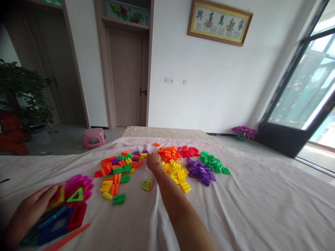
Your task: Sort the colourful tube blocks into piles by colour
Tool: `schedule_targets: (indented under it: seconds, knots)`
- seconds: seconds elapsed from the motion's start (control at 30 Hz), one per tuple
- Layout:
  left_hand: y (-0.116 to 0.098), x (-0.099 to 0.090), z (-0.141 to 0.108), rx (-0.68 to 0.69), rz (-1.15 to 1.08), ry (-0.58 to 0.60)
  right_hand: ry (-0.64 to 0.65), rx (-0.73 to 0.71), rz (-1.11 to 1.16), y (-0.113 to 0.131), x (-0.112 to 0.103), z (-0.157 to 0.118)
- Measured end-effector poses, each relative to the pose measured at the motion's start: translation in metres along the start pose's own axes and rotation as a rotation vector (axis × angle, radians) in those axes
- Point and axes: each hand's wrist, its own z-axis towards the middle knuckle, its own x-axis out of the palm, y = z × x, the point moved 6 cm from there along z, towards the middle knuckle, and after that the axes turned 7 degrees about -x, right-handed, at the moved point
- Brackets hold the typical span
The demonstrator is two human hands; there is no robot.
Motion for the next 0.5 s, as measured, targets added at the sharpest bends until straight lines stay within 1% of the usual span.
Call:
schedule_targets:
  seconds: [0.1, 0.2, 0.27, 0.37, 0.5]
  knots:
    - [0.001, 0.003, -0.002, -0.1, -0.067, 0.082, -0.031, -0.01, -0.002, 0.001, -0.001, -0.009]
    - [0.004, 0.004, -0.002, -0.16, -0.082, 0.107, -0.024, -0.056, 0.016, 0.001, -0.006, -0.017]
    - [0.007, 0.005, -0.001, -0.188, -0.078, 0.11, -0.029, -0.087, 0.033, -0.003, -0.013, -0.021]
    - [0.007, 0.005, -0.001, -0.173, -0.076, 0.114, -0.091, -0.08, 0.039, -0.019, -0.031, -0.024]
    - [0.005, 0.004, -0.001, -0.145, -0.074, 0.099, -0.187, 0.006, 0.023, -0.054, -0.059, -0.026]
